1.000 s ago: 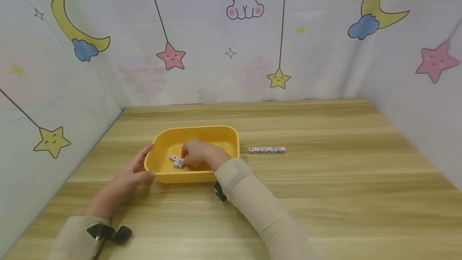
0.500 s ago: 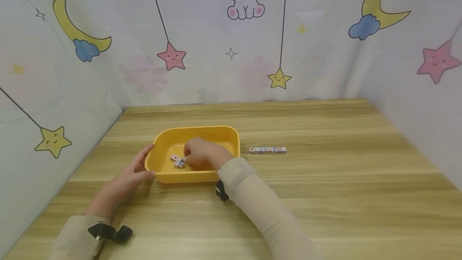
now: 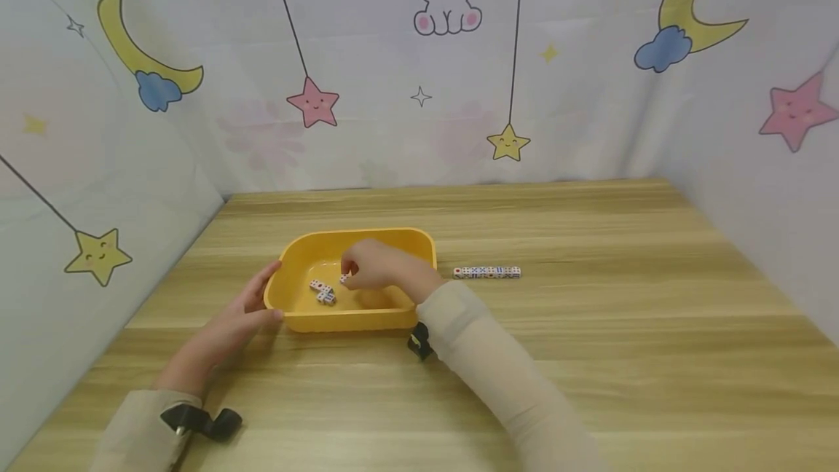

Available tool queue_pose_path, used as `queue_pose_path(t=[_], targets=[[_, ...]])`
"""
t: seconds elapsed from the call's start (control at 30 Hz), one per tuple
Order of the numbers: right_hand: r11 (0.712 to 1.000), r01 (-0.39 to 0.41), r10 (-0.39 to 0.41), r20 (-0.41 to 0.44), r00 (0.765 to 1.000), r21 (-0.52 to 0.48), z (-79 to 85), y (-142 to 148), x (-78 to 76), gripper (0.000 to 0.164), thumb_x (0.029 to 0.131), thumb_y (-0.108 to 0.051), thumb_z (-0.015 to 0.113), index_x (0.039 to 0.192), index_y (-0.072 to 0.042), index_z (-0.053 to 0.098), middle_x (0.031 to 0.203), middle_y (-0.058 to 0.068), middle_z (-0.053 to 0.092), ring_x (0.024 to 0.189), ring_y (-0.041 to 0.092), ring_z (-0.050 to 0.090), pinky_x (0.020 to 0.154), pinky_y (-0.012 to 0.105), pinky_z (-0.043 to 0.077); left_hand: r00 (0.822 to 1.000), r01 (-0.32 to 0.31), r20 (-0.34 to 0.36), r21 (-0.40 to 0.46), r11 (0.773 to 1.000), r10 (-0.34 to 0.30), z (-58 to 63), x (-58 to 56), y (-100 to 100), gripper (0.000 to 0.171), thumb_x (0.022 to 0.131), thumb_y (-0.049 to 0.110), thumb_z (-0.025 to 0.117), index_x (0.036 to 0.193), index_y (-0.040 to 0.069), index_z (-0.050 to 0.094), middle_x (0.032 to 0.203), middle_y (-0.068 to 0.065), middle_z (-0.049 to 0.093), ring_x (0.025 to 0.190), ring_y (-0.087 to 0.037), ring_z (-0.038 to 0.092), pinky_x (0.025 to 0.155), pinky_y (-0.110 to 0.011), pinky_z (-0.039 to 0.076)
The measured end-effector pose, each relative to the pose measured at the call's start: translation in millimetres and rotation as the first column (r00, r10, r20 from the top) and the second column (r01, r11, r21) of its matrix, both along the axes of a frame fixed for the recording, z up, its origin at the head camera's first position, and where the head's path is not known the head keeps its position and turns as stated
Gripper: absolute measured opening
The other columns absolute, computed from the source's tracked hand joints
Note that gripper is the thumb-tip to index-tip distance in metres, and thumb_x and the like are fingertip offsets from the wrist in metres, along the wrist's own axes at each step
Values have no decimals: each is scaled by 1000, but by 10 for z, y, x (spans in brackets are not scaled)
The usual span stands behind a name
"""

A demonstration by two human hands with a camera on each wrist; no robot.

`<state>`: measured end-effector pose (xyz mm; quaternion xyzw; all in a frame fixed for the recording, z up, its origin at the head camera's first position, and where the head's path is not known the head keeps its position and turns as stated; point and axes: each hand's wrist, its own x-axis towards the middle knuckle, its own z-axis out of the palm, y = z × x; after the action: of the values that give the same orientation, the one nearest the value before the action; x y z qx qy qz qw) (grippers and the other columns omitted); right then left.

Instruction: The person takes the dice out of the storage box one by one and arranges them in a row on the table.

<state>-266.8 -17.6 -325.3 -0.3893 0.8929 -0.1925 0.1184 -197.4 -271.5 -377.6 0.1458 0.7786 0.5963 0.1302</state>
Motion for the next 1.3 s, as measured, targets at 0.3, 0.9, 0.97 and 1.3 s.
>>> queue_pose_path(t=[0.3,0.9,0.97,1.3], targets=[[998,-24,23,-21,1000,-54,171,291,93,15,86,-23,55,95,-13,62,87,-5,59,80,9,52,72,22,45,1000,16,-11,11,1000,-16,-16,-11,32,86,82,12,60,145,16,1,151,-12,3,135,-30,15,92,-8,30],[988,60,-69,-56,996,-143,489,1128,231,12,87,-24,56,96,-18,61,86,-7,58,78,12,53,70,26,47,1000,-2,-5,-4,1000,2,21,23,54,86,83,11,59,145,16,0,151,-12,2,135,-30,15,88,-5,30],[986,74,-83,-57,995,-146,498,1222,234,12,87,-24,57,95,-18,61,85,-6,59,77,12,53,69,26,47,1000,3,-6,-3,1000,-3,15,20,47,86,83,12,59,145,16,0,151,-12,2,135,-30,14,88,-5,30],[981,145,-153,-61,986,-126,475,1590,232,10,86,-22,57,93,-16,61,83,-4,59,75,14,53,68,28,47,1000,12,-10,-1,1000,-12,-8,-5,29,86,83,12,59,145,16,-1,151,-10,1,136,-29,12,89,-4,29]])
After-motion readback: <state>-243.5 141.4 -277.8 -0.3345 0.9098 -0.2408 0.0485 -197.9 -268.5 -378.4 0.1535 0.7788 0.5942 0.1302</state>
